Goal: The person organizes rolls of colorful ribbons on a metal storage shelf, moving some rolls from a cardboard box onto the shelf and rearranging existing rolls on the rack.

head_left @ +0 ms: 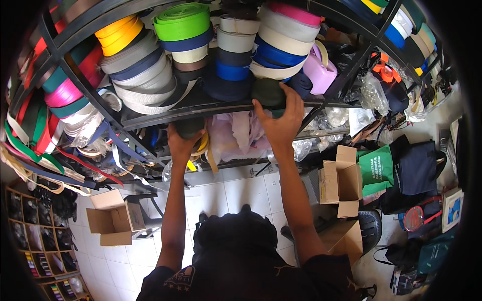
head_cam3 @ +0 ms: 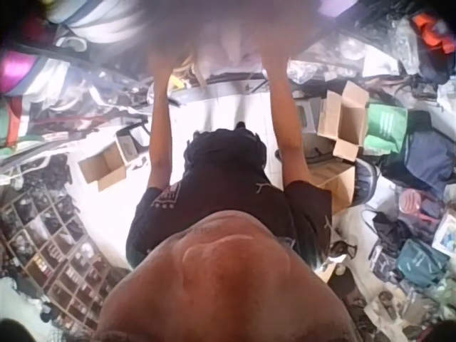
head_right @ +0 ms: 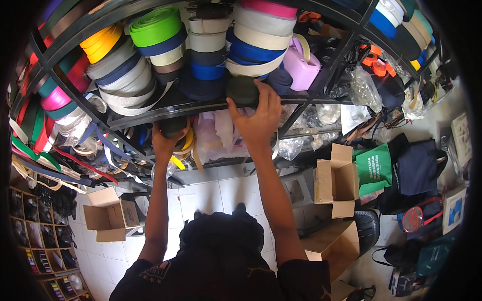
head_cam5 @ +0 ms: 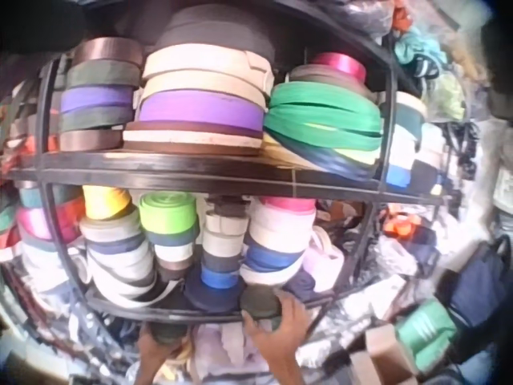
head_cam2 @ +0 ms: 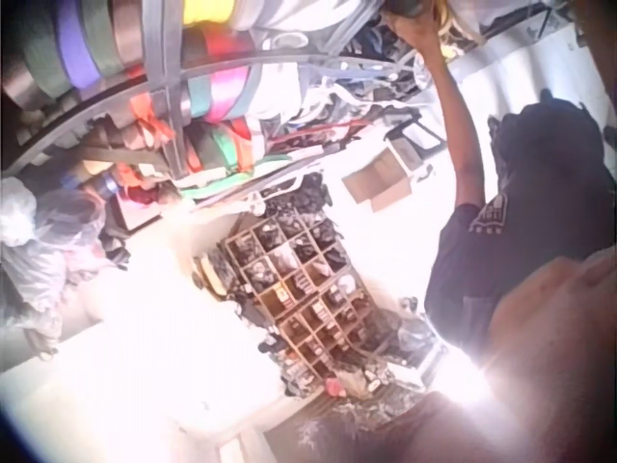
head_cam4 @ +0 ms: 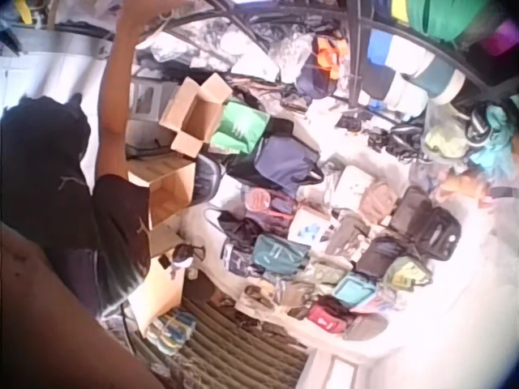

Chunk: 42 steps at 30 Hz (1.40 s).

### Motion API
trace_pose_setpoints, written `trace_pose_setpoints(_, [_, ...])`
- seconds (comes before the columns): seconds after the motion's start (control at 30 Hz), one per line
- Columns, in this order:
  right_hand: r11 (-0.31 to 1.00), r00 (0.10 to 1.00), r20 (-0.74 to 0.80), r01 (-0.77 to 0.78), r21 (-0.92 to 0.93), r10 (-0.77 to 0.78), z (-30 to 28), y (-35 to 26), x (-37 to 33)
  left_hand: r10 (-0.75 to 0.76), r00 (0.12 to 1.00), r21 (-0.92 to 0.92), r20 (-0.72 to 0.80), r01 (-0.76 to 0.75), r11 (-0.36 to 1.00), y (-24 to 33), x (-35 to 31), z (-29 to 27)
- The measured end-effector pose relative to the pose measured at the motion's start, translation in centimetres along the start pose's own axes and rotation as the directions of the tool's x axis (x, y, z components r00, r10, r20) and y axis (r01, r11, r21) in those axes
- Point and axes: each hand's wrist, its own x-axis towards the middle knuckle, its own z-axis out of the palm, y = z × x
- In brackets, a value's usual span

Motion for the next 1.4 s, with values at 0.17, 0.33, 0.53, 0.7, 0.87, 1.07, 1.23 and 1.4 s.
trace_pose_setpoints(0.17, [0.946,0.980,0.005,-0.193,0.261,0.198,-1.6,-0.6,0.3,-0.043,0.999,-0.033,0.009,0.043,0.999,-0.1,0.1,0.0])
trace_pose_setpoints(0.33, [0.979,0.988,-0.012,-0.153,0.139,0.156,-3.4,0.4,2.1,-0.048,0.998,-0.036,0.027,0.049,0.998,-0.2,0.1,-0.1])
trace_pose_setpoints(0.53, [0.984,0.982,-0.112,-0.138,0.112,0.151,-4.5,2.5,5.1,-0.007,1.000,-0.007,0.006,0.007,1.000,-0.6,-0.1,0.1])
trace_pose_setpoints(0.7, [0.973,0.985,0.006,-0.172,-0.153,0.175,-4.0,3.4,4.6,0.015,1.000,-0.002,-0.009,-0.015,1.000,-0.7,-0.1,0.2])
trace_pose_setpoints(0.87, [0.969,0.969,0.022,-0.247,-0.011,0.247,-3.7,3.5,4.5,-0.003,1.000,-0.042,0.019,0.004,0.999,-0.7,0.0,0.0])
trace_pose_setpoints(1.07, [0.948,0.960,-0.081,-0.248,0.201,0.269,-3.1,3.9,3.8,-0.063,0.997,0.097,-0.044,0.067,0.993,-0.2,-0.7,0.0])
trace_pose_setpoints(1.23, [0.820,0.884,-0.138,-0.342,0.458,0.446,-4.0,6.0,2.1,0.036,0.999,0.325,0.013,-0.039,0.945,4.0,-5.9,-2.2])
trace_pose_setpoints(1.4, [0.831,0.874,-0.178,-0.340,0.441,0.452,-4.7,6.9,1.0,0.292,0.941,-0.080,0.173,-0.282,0.956,14.0,-7.0,0.2])
